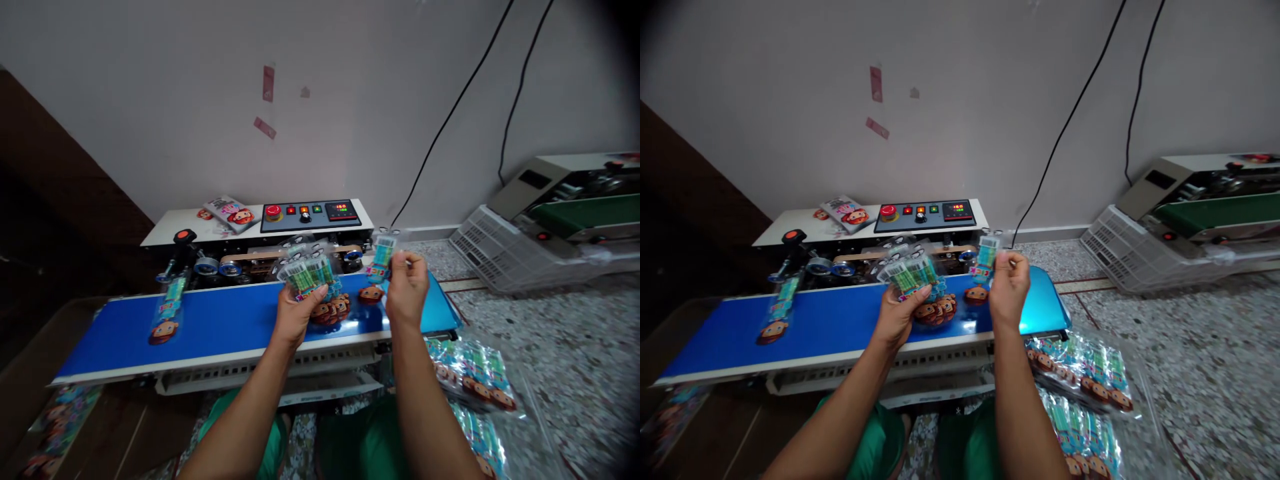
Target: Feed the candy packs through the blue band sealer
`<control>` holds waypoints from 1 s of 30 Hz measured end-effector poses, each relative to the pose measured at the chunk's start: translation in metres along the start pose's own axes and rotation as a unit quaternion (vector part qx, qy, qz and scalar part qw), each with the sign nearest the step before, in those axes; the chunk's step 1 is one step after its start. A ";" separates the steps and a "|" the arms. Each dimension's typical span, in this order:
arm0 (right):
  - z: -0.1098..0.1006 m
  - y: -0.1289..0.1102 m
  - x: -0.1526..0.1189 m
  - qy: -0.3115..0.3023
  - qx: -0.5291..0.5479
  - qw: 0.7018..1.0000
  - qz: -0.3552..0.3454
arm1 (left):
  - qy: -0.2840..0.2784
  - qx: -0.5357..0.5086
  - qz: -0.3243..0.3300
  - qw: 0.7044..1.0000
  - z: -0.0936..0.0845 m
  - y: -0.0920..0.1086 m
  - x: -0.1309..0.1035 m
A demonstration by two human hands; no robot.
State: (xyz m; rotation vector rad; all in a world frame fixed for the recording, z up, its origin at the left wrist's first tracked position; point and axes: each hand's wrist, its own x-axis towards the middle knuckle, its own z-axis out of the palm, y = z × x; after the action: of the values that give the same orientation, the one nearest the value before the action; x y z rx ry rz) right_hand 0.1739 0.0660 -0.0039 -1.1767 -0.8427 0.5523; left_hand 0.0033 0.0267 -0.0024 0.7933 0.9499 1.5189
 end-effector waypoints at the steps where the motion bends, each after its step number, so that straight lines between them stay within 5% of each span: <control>1: -0.009 0.004 0.007 0.001 -0.055 0.998 -0.012 | -0.001 0.009 0.002 1.000 -0.001 0.000 0.000; 6: -0.039 0.030 0.031 -0.056 -0.324 0.944 -0.025 | 0.007 0.033 0.003 0.999 -0.003 0.001 0.002; 12: -0.026 0.048 0.030 -0.071 -0.438 0.895 -0.039 | 0.001 0.040 -0.006 0.999 -0.001 -0.002 0.002; 18: 0.003 0.025 0.008 -0.123 -0.318 0.935 -0.097 | -0.002 0.040 -0.013 0.999 -0.001 -0.004 0.001; 20: 0.011 0.008 -0.004 -0.167 -0.201 0.962 -0.075 | -0.007 0.035 -0.013 0.999 0.000 -0.004 0.002; 23: 0.021 -0.010 -0.021 -0.258 -0.042 0.965 -0.016 | -0.012 0.031 -0.012 0.999 0.001 -0.002 0.001; 30: 0.029 -0.011 -0.034 -0.118 -0.013 0.992 -0.044 | -0.012 0.008 -0.011 1.000 0.003 -0.002 0.000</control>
State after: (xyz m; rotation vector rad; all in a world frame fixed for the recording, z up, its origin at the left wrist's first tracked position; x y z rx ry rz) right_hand 0.1301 0.0533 0.0015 -1.1059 -1.1023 0.6163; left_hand 0.0074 0.0278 -0.0031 0.8100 0.9507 1.4815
